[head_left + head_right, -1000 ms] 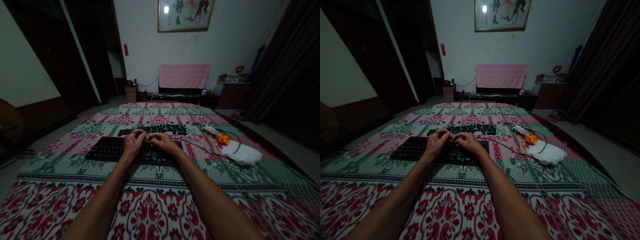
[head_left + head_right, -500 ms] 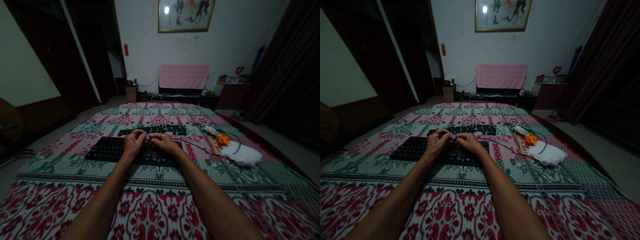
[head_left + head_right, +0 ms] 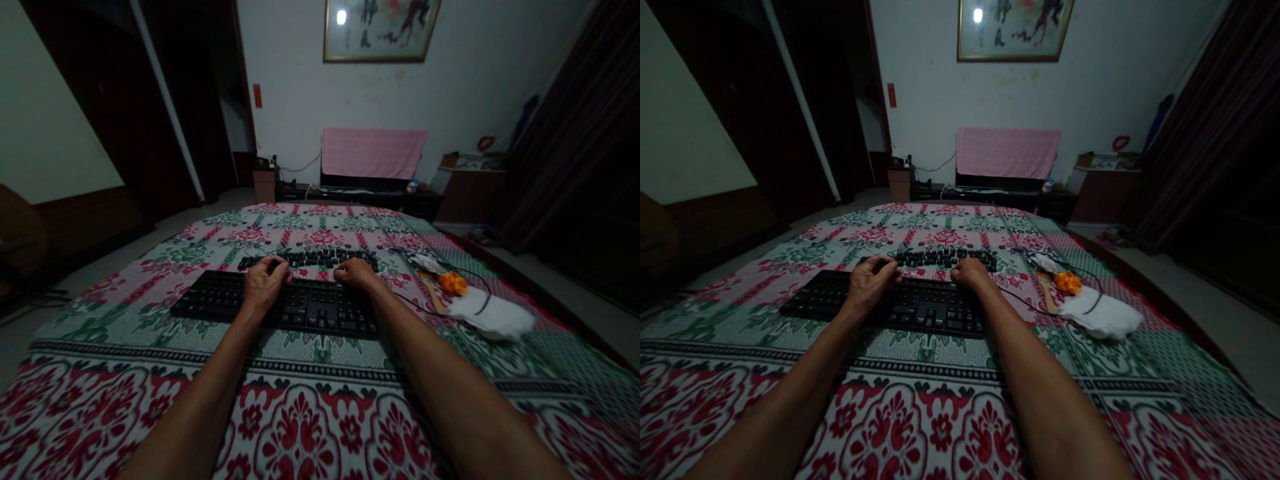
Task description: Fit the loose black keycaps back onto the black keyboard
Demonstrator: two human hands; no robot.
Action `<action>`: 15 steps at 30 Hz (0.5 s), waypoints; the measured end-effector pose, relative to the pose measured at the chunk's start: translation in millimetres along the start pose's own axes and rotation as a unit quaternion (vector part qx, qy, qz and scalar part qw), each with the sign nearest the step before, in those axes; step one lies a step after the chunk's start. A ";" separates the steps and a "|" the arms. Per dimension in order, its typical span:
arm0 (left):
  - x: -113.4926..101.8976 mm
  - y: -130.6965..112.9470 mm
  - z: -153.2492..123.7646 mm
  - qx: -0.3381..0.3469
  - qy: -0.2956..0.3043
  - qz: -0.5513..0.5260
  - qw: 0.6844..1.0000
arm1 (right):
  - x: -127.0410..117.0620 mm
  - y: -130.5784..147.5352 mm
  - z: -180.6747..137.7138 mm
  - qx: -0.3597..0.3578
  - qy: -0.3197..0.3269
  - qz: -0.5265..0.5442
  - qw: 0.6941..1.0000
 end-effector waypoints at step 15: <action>-36.6 2.1 9.0 -0.053 -0.082 -0.055 0.994 | 8.1 0.5 -0.2 -0.008 0.006 0.026 1.000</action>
Point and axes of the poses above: each hand's wrist, its own z-axis towards the middle knuckle, its own x-axis out of the palm, y = z × x, the point moved 9 cm from there along z, towards the middle knuckle, and after that the axes turned 14 degrees about -x, right-handed, at the moved point
